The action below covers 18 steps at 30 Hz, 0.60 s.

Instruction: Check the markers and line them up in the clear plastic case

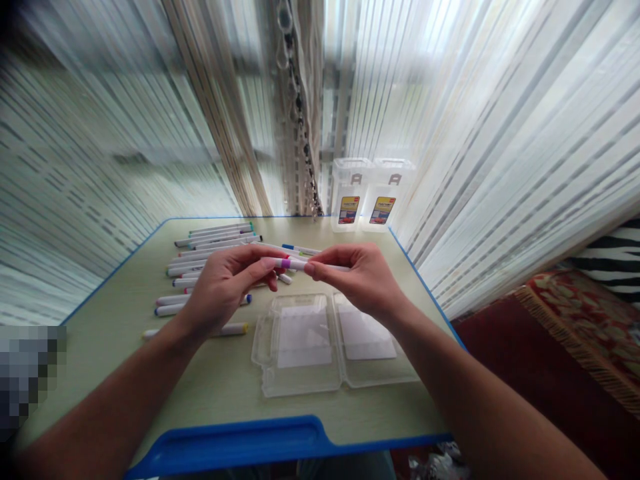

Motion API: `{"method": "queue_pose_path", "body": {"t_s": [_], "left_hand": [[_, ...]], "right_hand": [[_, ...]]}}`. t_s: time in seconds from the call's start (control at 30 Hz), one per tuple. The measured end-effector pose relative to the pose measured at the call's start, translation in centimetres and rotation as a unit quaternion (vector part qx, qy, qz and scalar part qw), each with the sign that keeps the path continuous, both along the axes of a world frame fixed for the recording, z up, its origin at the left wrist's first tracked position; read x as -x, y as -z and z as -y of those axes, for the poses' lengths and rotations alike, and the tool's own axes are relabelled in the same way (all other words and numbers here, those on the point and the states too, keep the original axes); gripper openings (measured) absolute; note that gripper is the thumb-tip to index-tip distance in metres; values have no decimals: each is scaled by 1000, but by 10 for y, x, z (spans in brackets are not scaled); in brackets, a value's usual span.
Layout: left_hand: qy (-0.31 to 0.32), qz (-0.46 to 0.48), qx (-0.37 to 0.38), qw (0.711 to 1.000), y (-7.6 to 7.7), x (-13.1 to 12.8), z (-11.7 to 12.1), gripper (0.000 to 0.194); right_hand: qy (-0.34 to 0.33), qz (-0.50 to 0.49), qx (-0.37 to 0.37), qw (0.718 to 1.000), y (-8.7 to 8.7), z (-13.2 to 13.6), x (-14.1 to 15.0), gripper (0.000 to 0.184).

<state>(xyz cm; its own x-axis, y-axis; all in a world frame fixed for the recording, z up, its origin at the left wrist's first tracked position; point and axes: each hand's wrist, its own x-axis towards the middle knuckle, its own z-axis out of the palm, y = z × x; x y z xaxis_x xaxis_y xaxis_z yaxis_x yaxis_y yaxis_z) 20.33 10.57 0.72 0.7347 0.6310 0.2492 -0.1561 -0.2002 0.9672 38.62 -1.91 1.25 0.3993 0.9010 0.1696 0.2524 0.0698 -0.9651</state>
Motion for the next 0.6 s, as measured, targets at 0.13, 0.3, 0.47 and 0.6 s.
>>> {"method": "queue_pose_path", "body": {"t_s": [0.13, 0.3, 0.47, 0.6], "left_hand": [[-7, 33, 66, 997, 4, 1, -5, 18], [-16, 62, 119, 991, 1, 0, -6, 14], [-33, 76, 143, 986, -2, -1, -5, 13], [-35, 88, 157, 983, -3, 0, -6, 14]], "right_hand": [[-14, -59, -18, 998, 3, -1, -5, 23], [-48, -138, -49, 988, 4, -2, -9, 17], [-58, -178, -67, 980, 0, -1, -8, 15], [-67, -217, -76, 971, -2, -2, -7, 14]]}}
